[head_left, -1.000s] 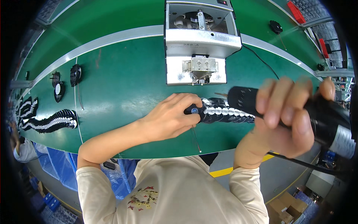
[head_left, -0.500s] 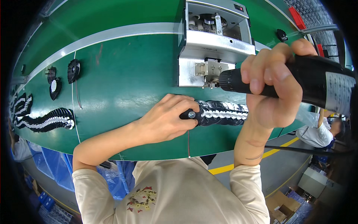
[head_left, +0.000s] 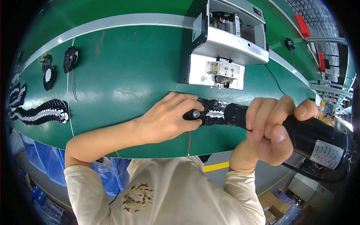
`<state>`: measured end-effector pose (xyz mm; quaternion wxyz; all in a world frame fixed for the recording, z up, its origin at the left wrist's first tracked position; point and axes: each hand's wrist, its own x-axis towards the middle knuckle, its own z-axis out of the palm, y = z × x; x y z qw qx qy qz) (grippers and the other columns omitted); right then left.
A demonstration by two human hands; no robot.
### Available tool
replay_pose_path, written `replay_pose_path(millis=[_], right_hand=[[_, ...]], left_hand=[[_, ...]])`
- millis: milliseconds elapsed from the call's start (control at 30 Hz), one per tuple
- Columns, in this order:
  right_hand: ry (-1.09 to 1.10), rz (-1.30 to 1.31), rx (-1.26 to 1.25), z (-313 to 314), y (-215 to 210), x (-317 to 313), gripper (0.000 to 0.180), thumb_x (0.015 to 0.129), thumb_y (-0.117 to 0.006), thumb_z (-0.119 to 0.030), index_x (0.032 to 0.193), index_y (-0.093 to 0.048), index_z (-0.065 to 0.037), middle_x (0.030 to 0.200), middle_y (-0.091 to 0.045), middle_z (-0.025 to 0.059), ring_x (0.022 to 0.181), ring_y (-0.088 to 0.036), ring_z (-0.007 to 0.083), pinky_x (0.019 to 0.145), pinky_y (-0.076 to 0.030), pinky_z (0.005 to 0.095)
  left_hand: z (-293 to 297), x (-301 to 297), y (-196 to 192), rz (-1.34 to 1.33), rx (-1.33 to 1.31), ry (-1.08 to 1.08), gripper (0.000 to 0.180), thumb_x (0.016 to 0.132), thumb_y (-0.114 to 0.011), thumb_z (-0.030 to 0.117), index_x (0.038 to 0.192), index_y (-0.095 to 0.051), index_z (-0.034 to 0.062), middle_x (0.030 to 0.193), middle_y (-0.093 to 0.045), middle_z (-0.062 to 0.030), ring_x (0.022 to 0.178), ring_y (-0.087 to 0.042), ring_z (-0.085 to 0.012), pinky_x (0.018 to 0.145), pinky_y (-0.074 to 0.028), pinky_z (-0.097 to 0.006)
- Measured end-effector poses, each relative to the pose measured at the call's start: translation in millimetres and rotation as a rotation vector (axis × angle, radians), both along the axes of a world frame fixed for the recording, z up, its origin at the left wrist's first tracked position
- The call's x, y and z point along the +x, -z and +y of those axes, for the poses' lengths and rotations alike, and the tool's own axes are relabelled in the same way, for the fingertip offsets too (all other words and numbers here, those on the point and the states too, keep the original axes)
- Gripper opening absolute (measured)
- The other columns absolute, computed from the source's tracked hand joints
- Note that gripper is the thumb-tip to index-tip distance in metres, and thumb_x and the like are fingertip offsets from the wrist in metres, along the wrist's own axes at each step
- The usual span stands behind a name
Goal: The recorder is assembling small electronic fans or motors on a production line using an electric screwdriver.
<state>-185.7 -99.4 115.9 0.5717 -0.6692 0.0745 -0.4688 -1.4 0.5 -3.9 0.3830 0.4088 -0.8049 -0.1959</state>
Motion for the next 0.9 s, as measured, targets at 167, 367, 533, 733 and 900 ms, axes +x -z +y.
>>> replay_pose_path(millis=[167, 367, 533, 733, 900], right_hand=[[0.124, 0.012, 0.098, 15.5, 11.2, 4.9, 0.041, 0.086, -0.055, -0.001, 0.124, -0.042, -0.006, 0.07, -0.047, 0.0045, 0.049, -0.046, 0.0143, 0.053, -0.043, 0.0338], [0.146, 0.018, 0.123, 18.7, 13.4, 5.8, 0.041, 0.086, -0.055, -0.001, 0.124, -0.042, -0.007, 0.07, -0.048, 0.0046, 0.049, -0.045, 0.0143, 0.053, -0.043, 0.0339], [0.136, 0.013, 0.13, 17.8, 11.5, 3.6, 0.042, 0.085, -0.054, -0.001, 0.125, -0.042, -0.007, 0.07, -0.048, 0.0046, 0.049, -0.046, 0.0144, 0.053, -0.043, 0.0338], [0.114, 0.008, 0.124, 16.1, 13.8, 1.3, 0.043, 0.086, -0.055, -0.001, 0.126, -0.042, -0.008, 0.071, -0.048, 0.0047, 0.05, -0.047, 0.0147, 0.054, -0.044, 0.0338], [0.075, 0.0, 0.115, 13.7, 15.1, 3.2, 0.043, 0.085, -0.056, -0.001, 0.126, -0.042, -0.008, 0.071, -0.049, 0.0048, 0.05, -0.048, 0.0149, 0.054, -0.044, 0.0336]], left_hand=[[-0.4, 1.5, 0.3, 0.008, -0.004, 0.0, 0.019, 0.076, -0.076, 0.014, 0.096, -0.075, 0.0126, 0.115, -0.061, -0.0103, 0.116, -0.059, -0.0335, 0.091, -0.048, -0.045], [-1.2, 0.3, 0.7, 0.023, 0.012, -0.009, 0.013, 0.077, -0.077, 0.014, 0.089, -0.075, 0.0115, 0.113, -0.062, -0.0089, 0.116, -0.06, -0.032, 0.09, -0.049, -0.043], [0.0, -1.4, -0.4, 0.046, 0.012, -0.039, 0.008, 0.077, -0.078, 0.013, 0.084, -0.075, 0.0102, 0.111, -0.062, -0.0094, 0.113, -0.062, -0.0321, 0.087, -0.051, -0.043], [0.8, -0.1, -0.6, 0.049, 0.037, -0.021, 0.016, 0.076, -0.074, 0.011, 0.092, -0.075, 0.0106, 0.116, -0.06, -0.0082, 0.113, -0.06, -0.0288, 0.091, -0.049, -0.041], [-0.3, -0.9, -3.2, 0.056, 0.047, -0.04, 0.013, 0.076, -0.077, 0.012, 0.089, -0.075, 0.0103, 0.115, -0.06, -0.0093, 0.112, -0.062, -0.0304, 0.087, -0.052, -0.042]])
